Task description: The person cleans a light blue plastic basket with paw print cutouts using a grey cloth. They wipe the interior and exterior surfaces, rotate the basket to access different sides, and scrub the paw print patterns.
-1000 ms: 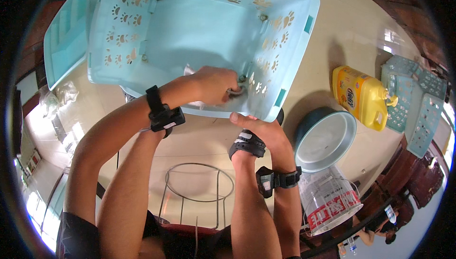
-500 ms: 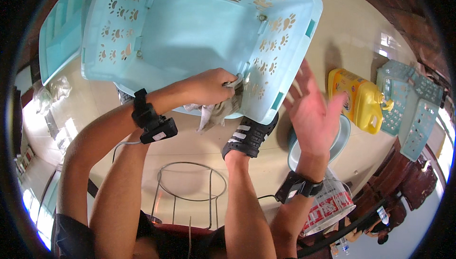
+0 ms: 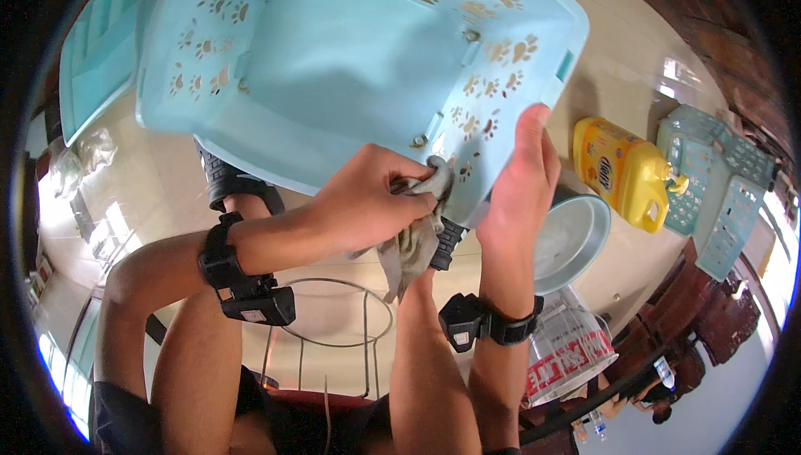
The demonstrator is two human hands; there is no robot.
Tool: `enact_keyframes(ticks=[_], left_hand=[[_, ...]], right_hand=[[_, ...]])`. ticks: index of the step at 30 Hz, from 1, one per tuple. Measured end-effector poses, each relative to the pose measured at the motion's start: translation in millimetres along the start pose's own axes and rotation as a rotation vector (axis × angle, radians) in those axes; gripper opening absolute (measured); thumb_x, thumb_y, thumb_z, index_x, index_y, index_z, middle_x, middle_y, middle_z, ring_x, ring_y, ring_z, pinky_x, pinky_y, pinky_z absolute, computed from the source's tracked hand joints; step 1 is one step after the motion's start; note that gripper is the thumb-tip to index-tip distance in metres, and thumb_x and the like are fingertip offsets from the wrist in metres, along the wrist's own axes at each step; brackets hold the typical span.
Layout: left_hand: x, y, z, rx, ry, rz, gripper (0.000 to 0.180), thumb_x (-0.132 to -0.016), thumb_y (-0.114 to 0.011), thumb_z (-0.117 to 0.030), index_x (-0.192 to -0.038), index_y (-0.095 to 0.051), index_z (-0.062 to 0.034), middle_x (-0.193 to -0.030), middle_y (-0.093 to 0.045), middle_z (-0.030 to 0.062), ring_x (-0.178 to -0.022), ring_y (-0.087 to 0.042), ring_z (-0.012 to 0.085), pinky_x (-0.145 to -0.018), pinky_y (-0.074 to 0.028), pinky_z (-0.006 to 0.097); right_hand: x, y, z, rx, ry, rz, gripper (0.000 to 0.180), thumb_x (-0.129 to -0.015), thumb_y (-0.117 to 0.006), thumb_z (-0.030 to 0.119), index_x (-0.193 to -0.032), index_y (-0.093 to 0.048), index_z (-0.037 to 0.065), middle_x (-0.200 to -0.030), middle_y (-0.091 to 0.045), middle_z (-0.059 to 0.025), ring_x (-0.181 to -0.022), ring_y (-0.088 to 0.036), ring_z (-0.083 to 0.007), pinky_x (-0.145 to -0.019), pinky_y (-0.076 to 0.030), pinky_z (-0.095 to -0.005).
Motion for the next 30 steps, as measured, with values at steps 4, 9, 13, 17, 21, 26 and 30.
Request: enact_keyframes(ticks=[4, 9, 13, 17, 21, 26, 30], left_hand=[[-5.4, -9.4, 4.2, -0.149, -0.183, -0.031, 0.021, -0.074, -0.060, -0.008, -0.088, -0.065, 0.0064, -0.076, -0.061, 0.0302, -0.073, -0.059, 0.0483, -0.066, -0.049, 0.048], [-19.3, -8.5, 36.6, -0.316, -0.124, -0.005, 0.018, -0.073, -0.061, -0.006, -0.087, -0.066, 0.0045, -0.083, -0.063, 0.0279, -0.081, -0.061, 0.0480, -0.070, -0.050, 0.051], [-23.4, -1.4, 44.5, -0.476, -0.067, -0.049, 0.016, -0.074, -0.061, -0.004, -0.088, -0.067, 0.0031, -0.093, -0.065, 0.0240, -0.089, -0.064, 0.0444, -0.074, -0.051, 0.050], [-17.5, 1.4, 37.4, -0.523, -0.065, -0.035, 0.018, -0.074, -0.062, -0.003, -0.090, -0.068, 0.0039, -0.092, -0.066, 0.0253, -0.087, -0.065, 0.0433, -0.074, -0.053, 0.049], [-17.4, 2.2, 36.8, -0.398, -0.018, 0.000, 0.020, -0.072, -0.062, -0.002, -0.090, -0.068, 0.0055, -0.082, -0.064, 0.0275, -0.078, -0.063, 0.0444, -0.069, -0.052, 0.047], [-9.9, -12.6, 21.8, -0.252, -0.192, -0.017, 0.018, -0.070, -0.062, -0.001, -0.086, -0.066, 0.0072, -0.069, -0.057, 0.0276, -0.068, -0.058, 0.0458, -0.063, -0.048, 0.048], [1.2, 0.8, 2.8, -0.356, -0.326, -0.106, 0.017, -0.069, -0.063, -0.002, -0.084, -0.066, 0.0057, -0.070, -0.057, 0.0260, -0.067, -0.058, 0.0450, -0.062, -0.047, 0.048]], right_hand=[[9.2, 29.4, -1.6, -0.048, 0.015, -0.146, 0.053, -0.107, -0.044, 0.040, -0.132, -0.051, -0.006, -0.122, -0.062, -0.0145, -0.103, -0.064, -0.0253, -0.088, -0.053, -0.0388], [16.8, 50.6, -15.8, -0.137, 0.007, -0.252, 0.054, -0.107, -0.039, 0.040, -0.137, -0.047, -0.004, -0.130, -0.059, -0.0144, -0.112, -0.061, -0.0272, -0.096, -0.050, -0.0412], [22.9, 31.9, -23.9, -0.183, 0.007, -0.127, 0.054, -0.107, -0.038, 0.041, -0.143, -0.041, 0.001, -0.135, -0.055, -0.0123, -0.119, -0.057, -0.0282, -0.102, -0.045, -0.0440], [28.6, 14.4, -36.7, -0.323, -0.013, -0.119, 0.058, -0.105, -0.039, 0.045, -0.146, -0.038, 0.004, -0.138, -0.052, -0.0107, -0.122, -0.055, -0.0275, -0.102, -0.044, -0.0425], [23.5, 9.7, -33.6, -0.316, 0.022, -0.100, 0.063, -0.104, -0.040, 0.050, -0.147, -0.035, 0.005, -0.140, -0.049, -0.0105, -0.123, -0.052, -0.0265, -0.102, -0.043, -0.0419], [14.1, 16.4, -34.4, -0.355, 0.016, -0.153, 0.058, -0.105, -0.040, 0.048, -0.145, -0.038, 0.005, -0.135, -0.054, -0.0103, -0.119, -0.055, -0.0260, -0.099, -0.046, -0.0427], [15.7, 7.8, -34.4, -0.420, 0.040, -0.103, 0.057, -0.105, -0.039, 0.048, -0.144, -0.040, 0.005, -0.133, -0.054, -0.0101, -0.116, -0.056, -0.0255, -0.097, -0.047, -0.0420]])
Point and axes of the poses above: each hand's wrist, its own x-axis away from the middle knuckle, its own y-axis out of the back of the hand, z = x × y, the point moved 10 cm from there along -x, towards the middle knuckle
